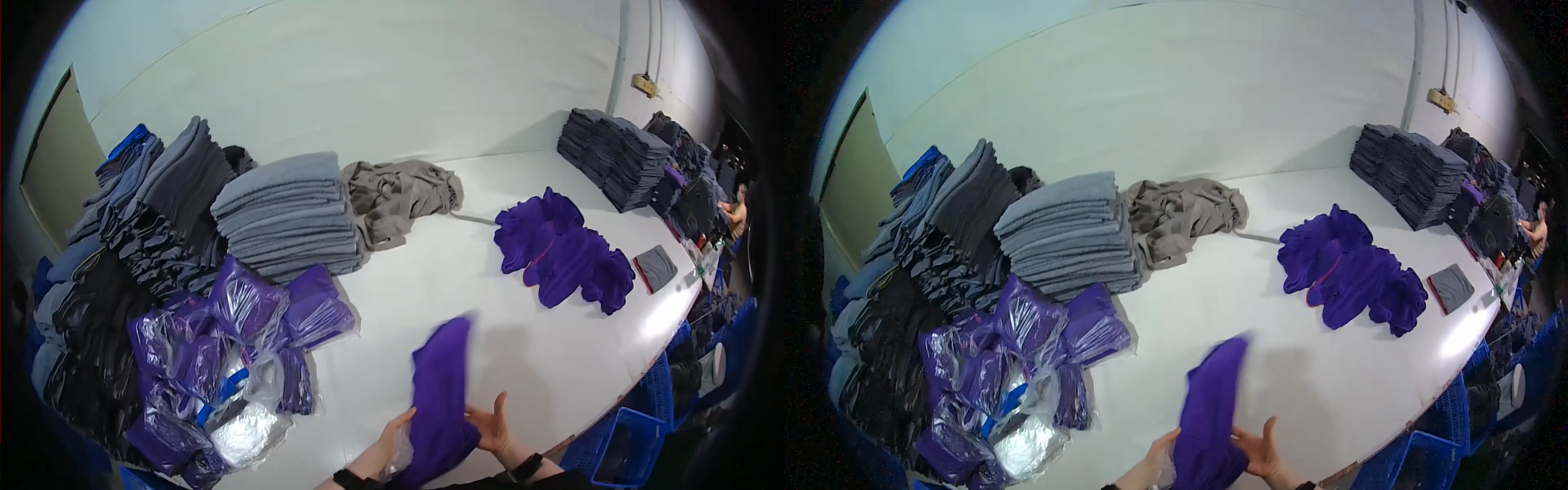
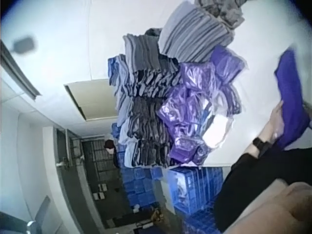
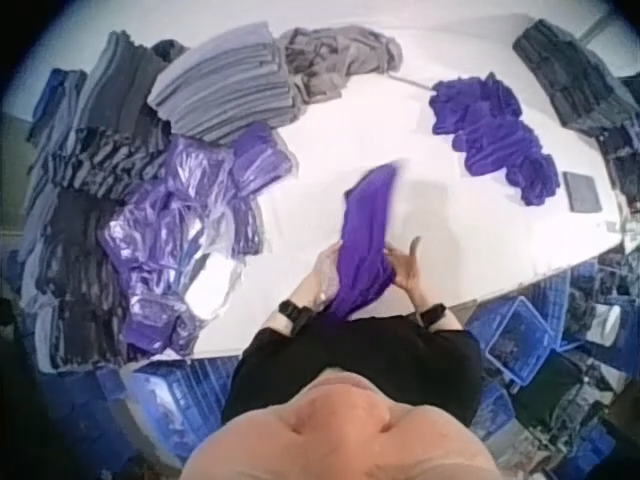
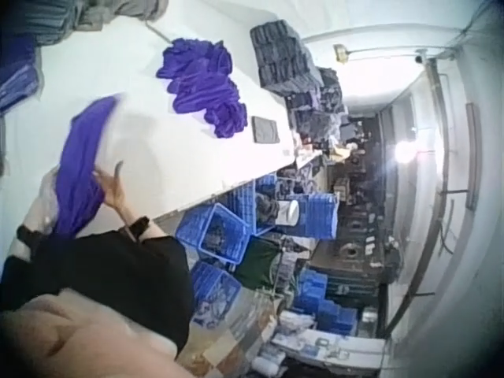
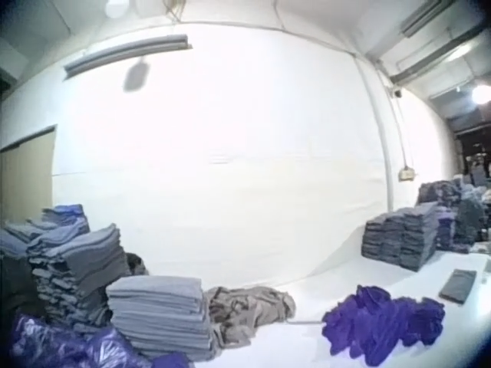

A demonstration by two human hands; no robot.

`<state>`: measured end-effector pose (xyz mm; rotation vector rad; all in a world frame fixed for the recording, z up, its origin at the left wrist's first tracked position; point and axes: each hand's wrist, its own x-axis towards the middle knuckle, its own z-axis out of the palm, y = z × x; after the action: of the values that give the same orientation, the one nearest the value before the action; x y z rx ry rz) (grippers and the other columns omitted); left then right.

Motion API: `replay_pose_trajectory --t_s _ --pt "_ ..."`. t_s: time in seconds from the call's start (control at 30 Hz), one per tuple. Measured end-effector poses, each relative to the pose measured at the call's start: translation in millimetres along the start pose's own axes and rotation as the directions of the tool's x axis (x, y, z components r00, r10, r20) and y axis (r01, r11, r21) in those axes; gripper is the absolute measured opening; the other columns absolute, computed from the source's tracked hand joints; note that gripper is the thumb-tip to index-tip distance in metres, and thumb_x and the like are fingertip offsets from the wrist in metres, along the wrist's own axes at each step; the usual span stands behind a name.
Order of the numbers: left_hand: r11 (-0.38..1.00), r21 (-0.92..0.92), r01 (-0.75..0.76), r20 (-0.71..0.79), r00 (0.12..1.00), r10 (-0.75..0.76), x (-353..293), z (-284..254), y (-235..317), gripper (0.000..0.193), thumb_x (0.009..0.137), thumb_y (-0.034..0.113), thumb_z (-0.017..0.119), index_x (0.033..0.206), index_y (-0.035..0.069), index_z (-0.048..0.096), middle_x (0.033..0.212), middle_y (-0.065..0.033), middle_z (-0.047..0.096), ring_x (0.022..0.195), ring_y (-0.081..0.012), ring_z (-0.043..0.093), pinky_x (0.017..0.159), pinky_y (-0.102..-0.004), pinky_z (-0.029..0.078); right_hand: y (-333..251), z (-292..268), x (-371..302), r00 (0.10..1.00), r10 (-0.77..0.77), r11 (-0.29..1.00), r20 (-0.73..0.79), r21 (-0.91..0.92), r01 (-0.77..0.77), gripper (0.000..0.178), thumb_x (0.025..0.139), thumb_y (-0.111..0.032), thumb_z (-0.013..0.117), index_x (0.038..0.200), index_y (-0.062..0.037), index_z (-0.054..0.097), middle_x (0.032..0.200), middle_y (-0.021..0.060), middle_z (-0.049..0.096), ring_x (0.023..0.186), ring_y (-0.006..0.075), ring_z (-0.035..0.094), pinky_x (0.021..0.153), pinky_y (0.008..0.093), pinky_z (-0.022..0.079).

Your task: Folding pieces of purple fabric and placing them into individual plastic bags.

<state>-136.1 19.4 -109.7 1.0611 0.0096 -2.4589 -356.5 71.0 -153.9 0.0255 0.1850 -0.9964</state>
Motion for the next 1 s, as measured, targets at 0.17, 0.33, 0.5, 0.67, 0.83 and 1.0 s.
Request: replay_pose_trajectory --t_s 0.17,0.33,0.5,0.67,0.83,1.0 --pt "0.995 -0.093 -0.033 -0.086 0.996 0.025 -54.1 16.0 -22.5 0.036 0.088 0.036 0.051 0.059 0.015 0.050 0.054 0.0041 0.047 0.044 -0.0114 0.045 0.041 -0.0231 0.038 6.9 72.8 21.4 0.943 -0.070 0.730 -0.325 -0.661 -0.174 0.046 0.085 -0.020 0.058 0.124 -0.0005 0.043 0.118 0.0105 0.050 0.110 0.0172 0.047 0.094 0.0329 0.037" --pt "0.973 0.193 -0.123 -0.151 0.977 0.153 -33.2 9.0 -1.2 0.024 0.086 0.031 0.053 0.069 0.016 0.044 0.056 0.0012 0.046 0.046 -0.0117 0.043 0.042 -0.0241 0.034 8.7 69.2 32.3 0.935 -0.268 0.788 -0.233 -0.612 0.073 0.039 0.084 -0.019 0.060 0.115 0.0031 0.051 0.109 0.0092 0.057 0.102 0.0169 0.053 0.090 0.0312 0.039" --pt "0.787 0.564 -0.250 0.126 0.968 0.217 -23.4 -35.7 -15.3 0.050 0.077 0.014 0.064 0.118 0.002 0.038 0.106 -0.0073 0.049 0.101 -0.0200 0.045 0.085 -0.0284 0.037 36.5 75.1 11.4 0.880 0.191 0.838 -0.434 -0.395 -0.376 0.037 0.086 -0.022 0.056 0.111 0.0051 0.052 0.104 0.0063 0.057 0.097 0.0151 0.054 0.085 0.0291 0.043" --pt "0.176 0.732 -0.659 0.577 0.736 0.355 -48.3 43.9 13.5 0.054 0.059 0.003 0.073 0.108 -0.001 0.050 0.107 -0.0064 0.051 0.100 -0.0187 0.048 0.086 -0.0292 0.039 38.6 98.8 13.8 0.933 0.007 0.757 -0.361 -0.607 -0.241 0.029 0.086 -0.018 0.057 0.109 -0.0022 0.053 0.098 0.0072 0.057 0.088 0.0119 0.054 0.076 0.0271 0.046" --pt "0.262 0.878 -0.400 0.197 0.802 0.564 -100.7 -6.5 30.8 0.027 0.060 0.000 0.066 0.086 -0.001 0.057 0.082 -0.0030 0.056 0.078 -0.0117 0.054 0.068 -0.0248 0.045 -14.0 148.1 -14.7 0.960 -0.281 0.500 0.010 -0.852 0.155 0.016 0.081 -0.004 0.058 0.091 -0.0056 0.045 0.063 -0.0022 0.043 0.055 0.0062 0.037 0.047 0.0201 0.028" --pt "0.092 0.866 -0.491 0.149 0.430 0.890 -165.6 -7.6 92.5 0.012 0.067 0.002 0.063 0.078 0.001 0.058 0.070 0.0005 0.055 0.066 -0.0040 0.049 0.056 -0.0177 0.039 -68.0 203.8 -31.5 0.398 -0.891 -0.141 0.218 -0.967 0.214 0.020 0.073 -0.006 0.062 0.078 -0.0092 0.042 0.068 -0.0058 0.038 0.055 0.0032 0.036 0.048 0.0178 0.027"
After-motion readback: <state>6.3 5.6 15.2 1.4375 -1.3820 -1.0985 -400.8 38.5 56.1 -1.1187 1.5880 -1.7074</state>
